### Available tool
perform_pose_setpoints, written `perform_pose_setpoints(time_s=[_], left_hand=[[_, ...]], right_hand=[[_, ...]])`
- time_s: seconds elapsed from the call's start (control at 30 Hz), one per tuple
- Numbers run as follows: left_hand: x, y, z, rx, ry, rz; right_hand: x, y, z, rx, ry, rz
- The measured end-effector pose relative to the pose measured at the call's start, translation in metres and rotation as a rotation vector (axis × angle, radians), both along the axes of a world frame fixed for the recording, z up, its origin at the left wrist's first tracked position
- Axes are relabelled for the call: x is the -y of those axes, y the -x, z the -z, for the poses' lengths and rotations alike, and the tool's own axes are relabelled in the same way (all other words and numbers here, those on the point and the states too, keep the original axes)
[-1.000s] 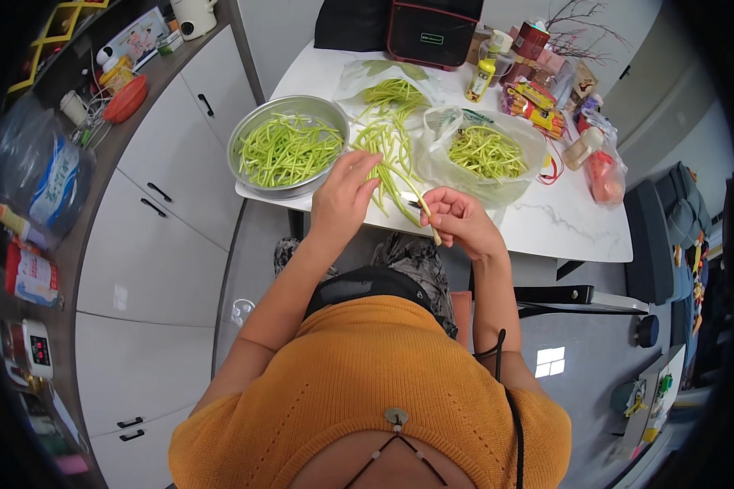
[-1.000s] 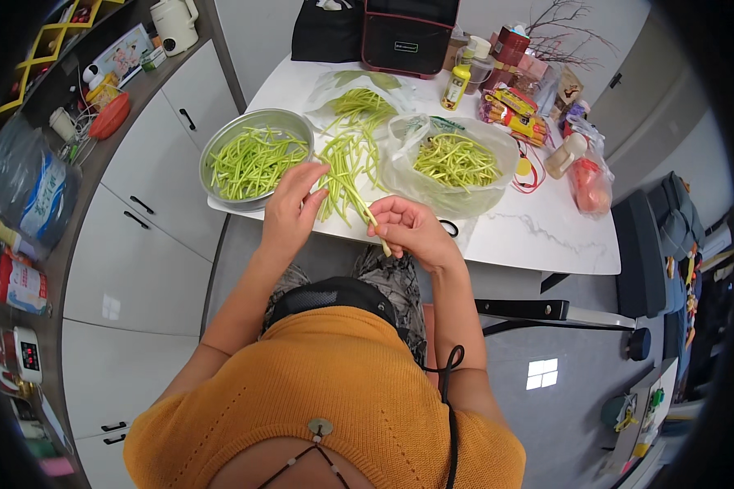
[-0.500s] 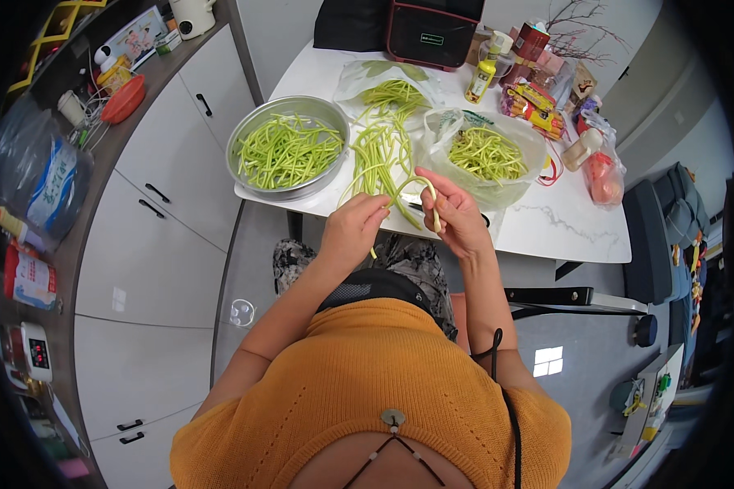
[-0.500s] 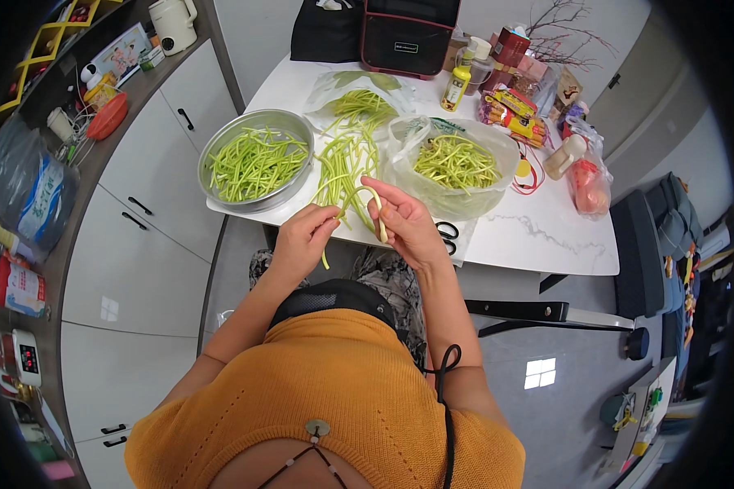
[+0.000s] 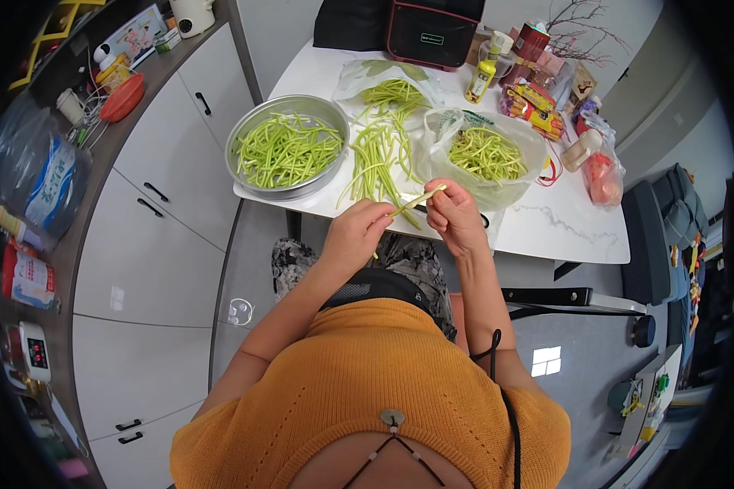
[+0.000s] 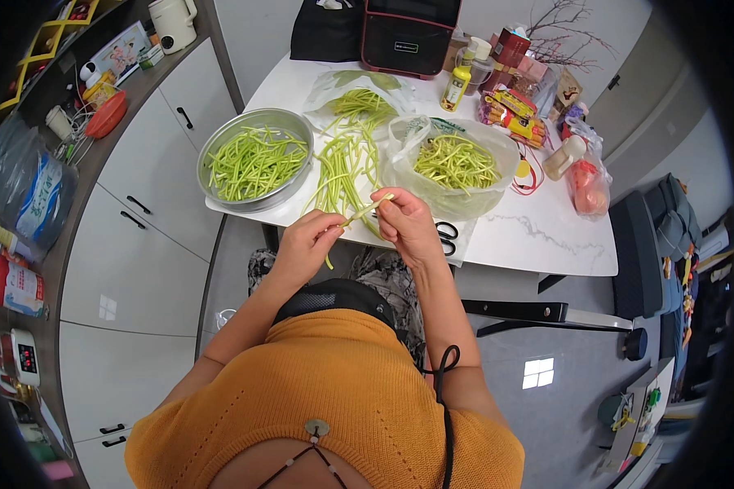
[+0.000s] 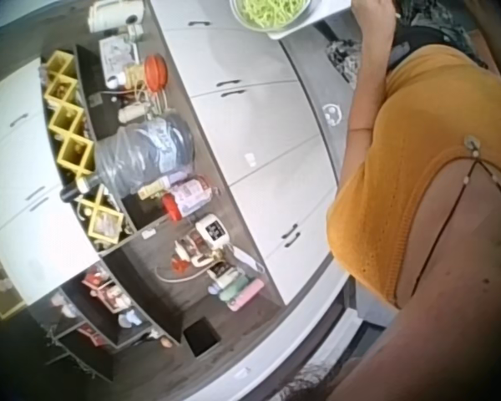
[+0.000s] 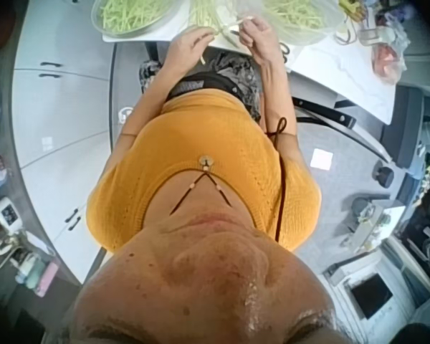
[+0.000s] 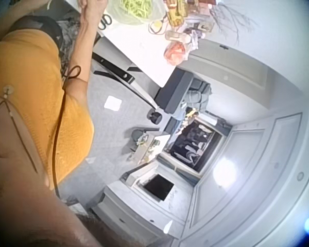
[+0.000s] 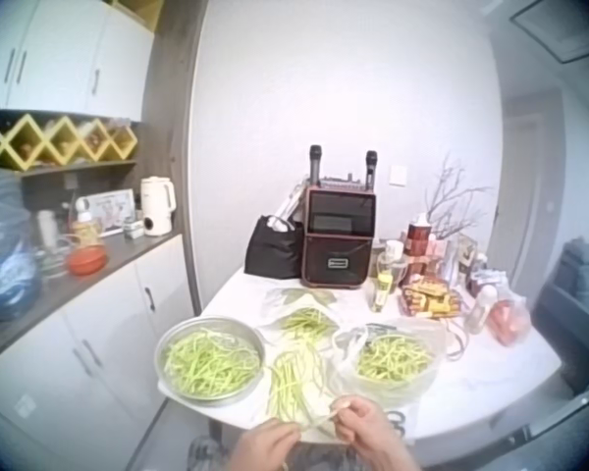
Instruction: The person shreds long beans by hand, pulling them into thin strips and placing the shredded pieces into a plastic bag and a metal bowl.
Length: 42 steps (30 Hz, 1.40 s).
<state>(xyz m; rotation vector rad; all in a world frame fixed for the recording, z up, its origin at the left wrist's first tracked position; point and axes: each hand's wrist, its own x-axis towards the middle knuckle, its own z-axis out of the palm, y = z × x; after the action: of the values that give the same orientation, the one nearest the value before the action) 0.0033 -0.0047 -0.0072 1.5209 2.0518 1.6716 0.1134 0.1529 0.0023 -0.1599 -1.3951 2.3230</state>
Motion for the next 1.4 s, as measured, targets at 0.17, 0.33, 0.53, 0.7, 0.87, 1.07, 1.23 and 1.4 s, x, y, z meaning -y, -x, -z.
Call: perform_pose_setpoints(time_s=[0.17, 0.33, 0.53, 0.7, 0.87, 1.07, 1.23, 1.4], left_hand=[[0.000, 0.000, -0.002, 0.085, 0.011, -0.058], [-0.003, 0.003, 0.009, 0.226, -0.031, -0.051], [-0.006, 0.009, 0.011, 0.479, -0.020, 0.029], [-0.008, 0.020, 0.010, 0.818, -0.185, 0.046], [-0.004, 0.045, 0.016, 0.981, -0.402, 0.021], [-0.003, 0.046, 0.013, 1.039, -0.417, 0.033], [-0.003, 0.042, 0.010, 1.039, -0.416, 0.053], [-0.006, 0.042, 0.013, 0.985, -0.341, 0.056]], right_hand=[[0.004, 0.001, -0.008, 0.113, -0.177, 0.138], [0.007, 0.003, -0.009, 0.252, -0.391, 0.243], [0.014, 0.007, -0.003, 0.244, -1.106, 0.448], [0.018, 0.000, -0.006, 0.356, -1.441, 0.292], [-0.007, -0.011, -0.010, 0.537, -1.193, 0.275], [-0.072, -0.010, -0.017, 0.411, -0.703, 0.702], [-0.050, -0.002, -0.025, 0.129, -1.008, 0.948], [0.012, 0.012, -0.016, 0.207, -1.403, 0.412]])
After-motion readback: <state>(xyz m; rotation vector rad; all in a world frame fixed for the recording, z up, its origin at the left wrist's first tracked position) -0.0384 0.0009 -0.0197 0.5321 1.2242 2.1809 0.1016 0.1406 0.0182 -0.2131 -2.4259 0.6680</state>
